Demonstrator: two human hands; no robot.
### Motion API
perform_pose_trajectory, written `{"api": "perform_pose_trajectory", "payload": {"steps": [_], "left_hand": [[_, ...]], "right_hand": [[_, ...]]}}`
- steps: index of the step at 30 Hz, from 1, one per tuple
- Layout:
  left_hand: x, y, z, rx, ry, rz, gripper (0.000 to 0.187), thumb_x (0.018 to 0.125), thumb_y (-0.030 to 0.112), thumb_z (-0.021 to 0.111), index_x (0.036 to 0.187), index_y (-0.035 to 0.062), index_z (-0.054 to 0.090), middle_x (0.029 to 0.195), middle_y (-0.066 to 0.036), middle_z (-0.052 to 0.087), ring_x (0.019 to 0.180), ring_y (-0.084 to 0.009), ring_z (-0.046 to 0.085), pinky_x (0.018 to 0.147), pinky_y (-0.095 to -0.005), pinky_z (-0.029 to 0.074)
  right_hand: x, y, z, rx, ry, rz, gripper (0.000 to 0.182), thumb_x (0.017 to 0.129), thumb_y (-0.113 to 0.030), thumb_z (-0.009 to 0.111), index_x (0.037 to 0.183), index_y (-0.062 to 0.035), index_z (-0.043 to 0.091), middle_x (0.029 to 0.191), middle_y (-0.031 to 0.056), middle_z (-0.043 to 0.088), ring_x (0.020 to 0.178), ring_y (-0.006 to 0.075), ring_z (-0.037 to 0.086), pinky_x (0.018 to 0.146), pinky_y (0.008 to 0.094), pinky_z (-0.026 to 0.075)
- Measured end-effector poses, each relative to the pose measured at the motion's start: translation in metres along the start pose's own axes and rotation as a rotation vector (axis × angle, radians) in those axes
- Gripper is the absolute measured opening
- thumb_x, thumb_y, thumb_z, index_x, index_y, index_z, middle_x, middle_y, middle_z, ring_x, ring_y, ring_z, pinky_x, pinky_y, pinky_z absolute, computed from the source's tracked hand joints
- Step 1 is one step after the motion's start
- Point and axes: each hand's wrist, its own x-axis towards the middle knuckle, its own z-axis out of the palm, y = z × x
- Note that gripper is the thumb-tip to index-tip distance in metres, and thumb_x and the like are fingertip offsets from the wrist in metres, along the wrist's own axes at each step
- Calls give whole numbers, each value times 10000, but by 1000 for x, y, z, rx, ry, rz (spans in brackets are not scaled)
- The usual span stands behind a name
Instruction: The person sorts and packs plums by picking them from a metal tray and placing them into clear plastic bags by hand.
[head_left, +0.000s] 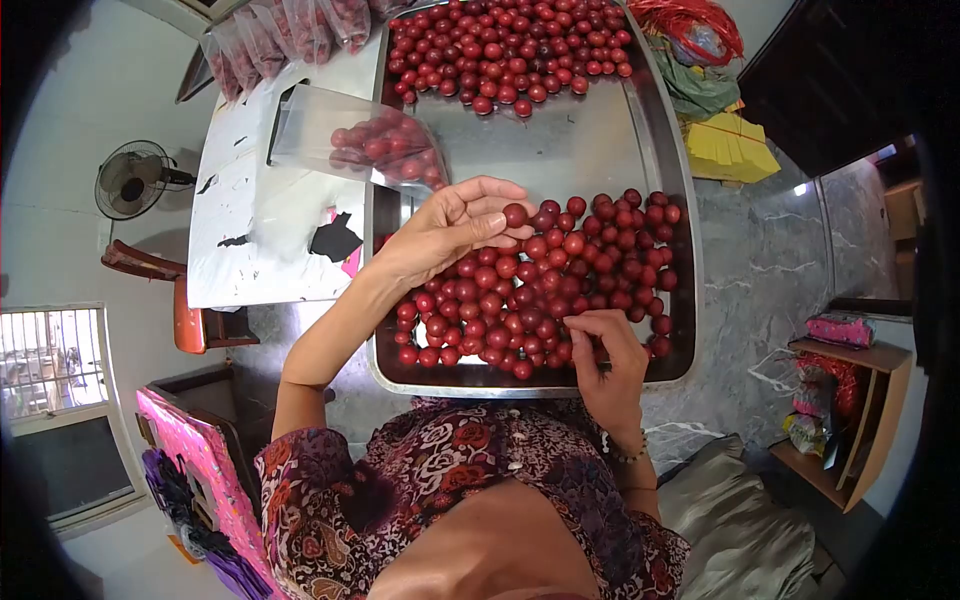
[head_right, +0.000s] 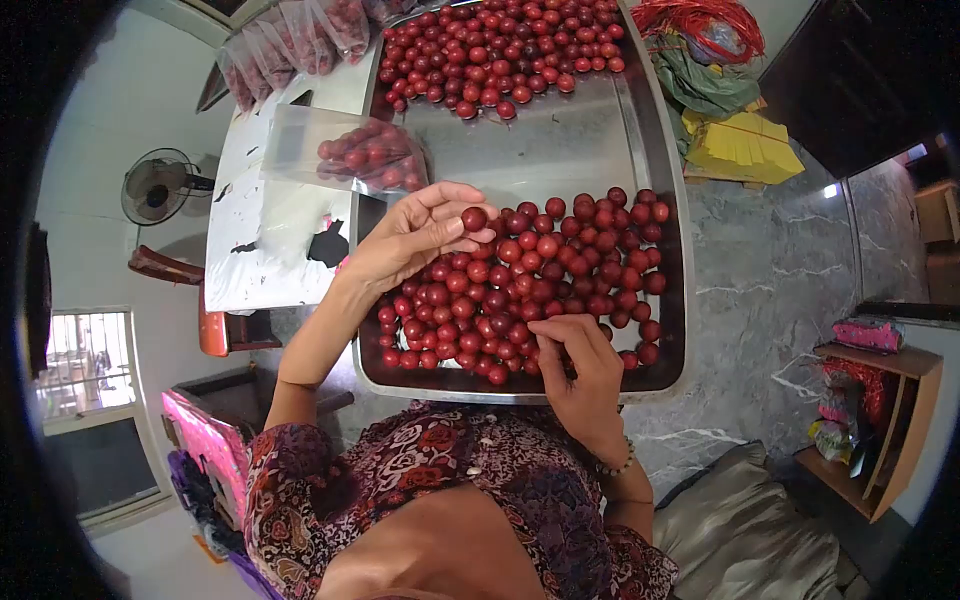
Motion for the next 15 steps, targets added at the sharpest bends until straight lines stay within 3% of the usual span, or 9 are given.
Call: {"api": "perform_pose_trajectory", "payload": {"steps": [3, 5, 15], "left_hand": [[2, -4, -6, -106, -50, -15, 323, 981, 111, 583, 1285, 7, 547, 1256, -133, 618, 1124, -231, 639, 937, -283, 534], [3, -5, -8, -184, -67, -42, 331, 996, 101, 544, 1307, -9, 514, 1321, -198, 568, 1116, -245, 639, 942, -320, 537], [8, -12, -18, -518, -182, -92, 368, 1003, 102, 525, 1331, -55, 469, 1237, -179, 596, 1100, -254, 649, 923, -324, 568]], "right_hand": [[-1, 0, 0, -10, 1, 5, 168, 850, 20, 639, 1004, -34, 677, 942, 117, 651, 854, 269, 655, 733, 333, 513], [-1, 1, 0, -3, 0, 10, 168, 851, 16, 641, 1006, -35, 677, 943, 117, 651, 854, 269, 655, 733, 334, 512], [-1, 2, 0, -1, -5, 12, 165, 856, 7, 643, 1012, -34, 677, 946, 118, 651, 855, 268, 654, 740, 330, 510]]}}
